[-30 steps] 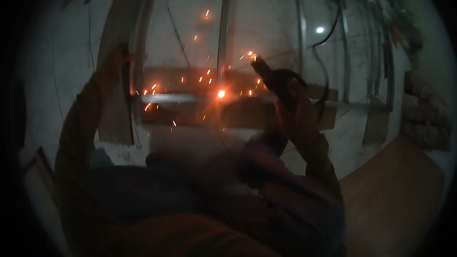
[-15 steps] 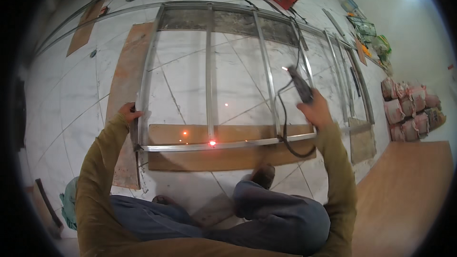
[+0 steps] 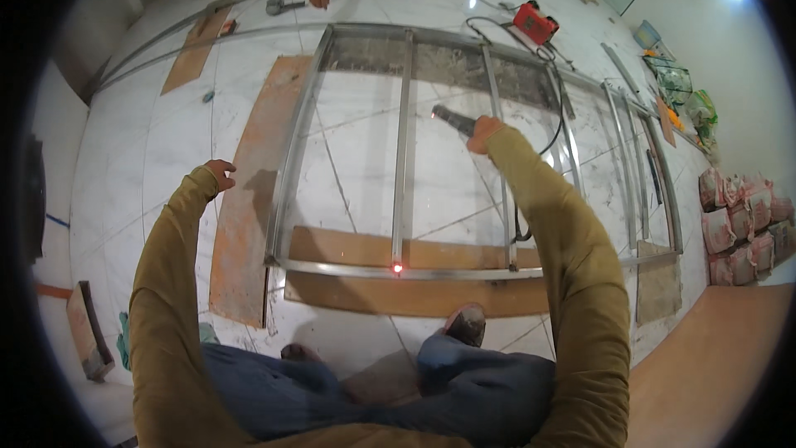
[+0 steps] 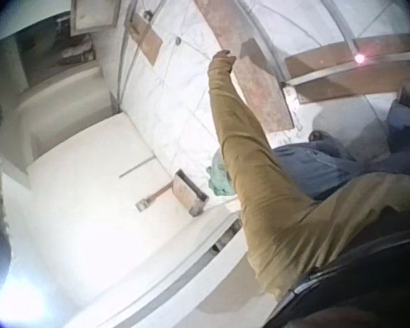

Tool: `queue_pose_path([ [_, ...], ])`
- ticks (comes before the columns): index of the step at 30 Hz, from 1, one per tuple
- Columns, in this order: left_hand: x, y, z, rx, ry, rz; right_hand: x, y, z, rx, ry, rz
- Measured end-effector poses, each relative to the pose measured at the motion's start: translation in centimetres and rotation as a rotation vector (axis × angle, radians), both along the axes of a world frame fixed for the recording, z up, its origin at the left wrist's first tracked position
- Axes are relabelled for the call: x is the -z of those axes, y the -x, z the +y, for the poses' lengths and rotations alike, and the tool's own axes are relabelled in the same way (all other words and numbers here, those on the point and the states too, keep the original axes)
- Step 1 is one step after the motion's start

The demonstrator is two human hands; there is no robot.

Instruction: The person welds metal studs together to construct a rectangular frame on the floor, using a welding torch to join the pieces while an assistant holds them in place.

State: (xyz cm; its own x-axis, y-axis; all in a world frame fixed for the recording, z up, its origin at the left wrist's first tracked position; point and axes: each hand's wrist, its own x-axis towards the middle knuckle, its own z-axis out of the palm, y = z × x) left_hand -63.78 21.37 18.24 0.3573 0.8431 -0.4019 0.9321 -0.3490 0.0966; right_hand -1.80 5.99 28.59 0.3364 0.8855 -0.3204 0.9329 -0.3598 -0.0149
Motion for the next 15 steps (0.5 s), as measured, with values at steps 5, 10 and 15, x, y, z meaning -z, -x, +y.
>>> queue_pose_path([
  [5,-12.9,-23.1,0.1,0.22,-0.156,-0.413,4.2,-1.7,-1.0,-0.088,-0.03,-0.097],
  [10,-15.3,-33.8,9.5,0.506,-0.442,-0.305,5.1,3.7,-2.4,-0.166,-0.136,-0.174],
  [15,-16.2,-40.6,6.0,0.275,-0.058,-0.397,5.0,-6.0,-6.4,-0.065,-0.181,-0.363],
])
